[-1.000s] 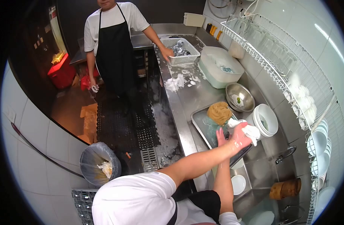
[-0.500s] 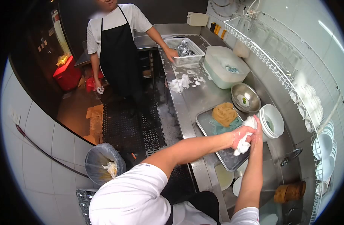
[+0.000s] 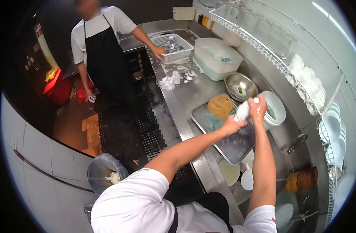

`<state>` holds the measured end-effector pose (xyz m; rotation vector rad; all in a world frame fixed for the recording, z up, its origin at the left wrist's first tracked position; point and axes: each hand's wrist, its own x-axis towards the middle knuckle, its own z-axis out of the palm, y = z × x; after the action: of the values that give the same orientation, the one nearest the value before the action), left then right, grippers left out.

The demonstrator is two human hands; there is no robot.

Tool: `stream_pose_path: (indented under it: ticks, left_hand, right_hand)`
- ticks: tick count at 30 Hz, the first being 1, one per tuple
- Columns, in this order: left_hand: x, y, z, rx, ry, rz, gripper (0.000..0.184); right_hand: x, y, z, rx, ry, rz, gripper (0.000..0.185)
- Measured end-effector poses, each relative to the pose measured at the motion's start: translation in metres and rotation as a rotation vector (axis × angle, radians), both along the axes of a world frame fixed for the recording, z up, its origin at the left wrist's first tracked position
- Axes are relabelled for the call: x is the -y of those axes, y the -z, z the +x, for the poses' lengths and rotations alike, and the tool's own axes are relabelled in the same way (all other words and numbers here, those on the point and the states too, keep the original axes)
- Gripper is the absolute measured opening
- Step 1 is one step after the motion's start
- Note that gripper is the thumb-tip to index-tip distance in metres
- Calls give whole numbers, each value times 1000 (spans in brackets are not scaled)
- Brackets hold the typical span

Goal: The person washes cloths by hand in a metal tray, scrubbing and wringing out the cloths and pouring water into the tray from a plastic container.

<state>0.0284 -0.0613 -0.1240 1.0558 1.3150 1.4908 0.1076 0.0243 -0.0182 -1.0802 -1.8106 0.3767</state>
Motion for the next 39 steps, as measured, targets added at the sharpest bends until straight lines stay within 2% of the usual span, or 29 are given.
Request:
stream_pose_path:
  ticks: [2, 4, 5, 8, 9, 12, 13, 15, 17, 18, 20, 21, 22, 24, 26, 27, 30, 31, 34, 35, 36, 38, 39]
  left_hand:
    - [14, -10, 12, 172, -17, -12, 54]
    - [-9, 33, 15, 363, 76, -73, 58]
    - [4, 15, 16, 396, 130, -111, 60]
    - [-3, 40, 22, 486, 139, -156, 84]
    - [4, 37, 19, 550, 232, -267, 101]
    - [17, 29, 13, 758, 347, -501, 94]
    - [20, 26, 14, 959, 393, -534, 97]
    - [14, 16, 24, 1240, 259, -490, 99]
    - [12, 12, 22, 1428, 499, -112, 102]
    - [14, 0, 12, 1649, 574, -183, 103]
    - [24, -30, -9, 1518, 631, -157, 102]
    - [27, -44, -18, 1404, 538, -180, 100]
    - [17, -40, -25, 1450, 522, -201, 85]
    - [-6, -7, -25, 1484, 498, -251, 57]
    - [-2, -11, -19, 1430, 377, -260, 37]
    - [5, -17, -16, 1384, 288, -259, 29]
    - [-14, 2, -7, 1667, 292, -122, 18]
    - [-15, -4, -3, 1746, 250, -102, 16]
    - [-5, -40, 21, 1867, 137, -5, 15]
    - [-1, -52, 31, 1901, 108, 55, 15]
    - [3, -61, 41, 1989, 142, 87, 15]
    - [13, -78, 58, 2166, 209, 150, 13]
    - [20, -93, 64, 2200, 138, 68, 19]
  right_hand:
    - [-7, -5, -1, -46, 50, 106, 31]
    - [-3, -11, -3, -30, 54, 45, 32]
    - [1, -12, 0, -18, 62, 72, 31]
    - [11, -9, -12, -16, 19, 134, 29]
    - [15, -12, -13, -16, 47, 36, 28]
    - [13, -8, -9, -75, 58, -18, 29]
    - [14, -7, -8, -86, 59, -24, 29]
    - [19, -4, -5, -96, 58, -42, 30]
    - [20, 11, 0, -120, -9, -4, 31]
    - [25, 18, 3, -129, -43, 15, 32]
    - [44, 27, 13, -58, -199, 58, 31]
    - [49, 38, 18, -32, -320, 117, 31]
    - [59, 44, 21, 2, -455, 148, 29]
    - [83, 53, 26, 16, -532, 63, 22]
    - [101, 55, 33, -146, -575, -249, 20]
    - [101, 68, 34, -314, -677, -198, 29]
    - [110, 88, 30, -987, -428, -329, 40]
    - [110, 99, 34, -1147, -305, -516, 58]
    - [112, 122, 26, -1628, -655, -934, 68]
    - [105, 141, 16, -1655, -787, -839, 71]
    - [111, 145, 11, -1623, -664, -998, 73]
    - [92, 148, -21, -1700, -643, -1121, 73]
    - [81, 146, -25, -1662, -674, -989, 69]
